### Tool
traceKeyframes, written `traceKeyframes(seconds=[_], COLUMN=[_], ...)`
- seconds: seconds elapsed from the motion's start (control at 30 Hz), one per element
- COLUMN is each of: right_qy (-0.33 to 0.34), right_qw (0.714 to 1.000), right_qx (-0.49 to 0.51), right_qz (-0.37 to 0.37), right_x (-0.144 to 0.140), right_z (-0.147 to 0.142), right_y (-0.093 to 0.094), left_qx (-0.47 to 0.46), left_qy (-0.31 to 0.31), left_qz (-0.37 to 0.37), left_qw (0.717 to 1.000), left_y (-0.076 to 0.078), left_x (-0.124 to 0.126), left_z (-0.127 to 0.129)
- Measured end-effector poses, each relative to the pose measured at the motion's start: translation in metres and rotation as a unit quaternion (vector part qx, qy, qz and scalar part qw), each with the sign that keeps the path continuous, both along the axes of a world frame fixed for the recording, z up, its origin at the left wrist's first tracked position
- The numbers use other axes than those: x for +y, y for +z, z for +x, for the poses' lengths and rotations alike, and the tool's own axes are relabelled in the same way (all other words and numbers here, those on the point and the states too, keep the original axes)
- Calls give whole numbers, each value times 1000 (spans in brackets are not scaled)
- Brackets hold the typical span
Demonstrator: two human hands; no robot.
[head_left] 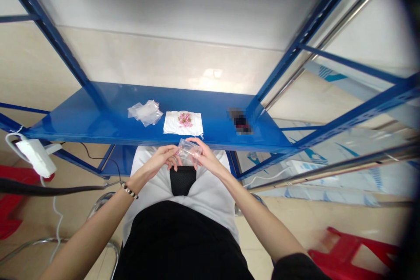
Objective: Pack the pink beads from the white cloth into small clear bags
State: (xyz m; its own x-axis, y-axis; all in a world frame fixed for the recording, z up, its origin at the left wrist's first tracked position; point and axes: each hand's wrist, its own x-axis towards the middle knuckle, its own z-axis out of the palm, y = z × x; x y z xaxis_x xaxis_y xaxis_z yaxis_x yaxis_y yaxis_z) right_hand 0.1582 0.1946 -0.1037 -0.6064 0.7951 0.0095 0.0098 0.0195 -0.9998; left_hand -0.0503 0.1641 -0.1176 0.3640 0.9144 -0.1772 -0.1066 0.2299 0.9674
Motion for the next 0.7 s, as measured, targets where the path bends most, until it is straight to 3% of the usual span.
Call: traceKeyframes(seconds=[0.3,0.47,0.7], right_qy=[-61,-102,-197], right_qw=[998,994,965], right_qx=[-3,8,14], right_qz=[26,38,173], right_x=[6,13,35], right_z=[3,8,10], right_y=[0,7,19], left_qx=[-31,-26,-34], left_qy=[41,98,155], left_qz=[-3,20,37], left_qw=[999,995,987], left_y=[-3,-3,5], left_x=[2,5,10], left_z=[6,-1,-11])
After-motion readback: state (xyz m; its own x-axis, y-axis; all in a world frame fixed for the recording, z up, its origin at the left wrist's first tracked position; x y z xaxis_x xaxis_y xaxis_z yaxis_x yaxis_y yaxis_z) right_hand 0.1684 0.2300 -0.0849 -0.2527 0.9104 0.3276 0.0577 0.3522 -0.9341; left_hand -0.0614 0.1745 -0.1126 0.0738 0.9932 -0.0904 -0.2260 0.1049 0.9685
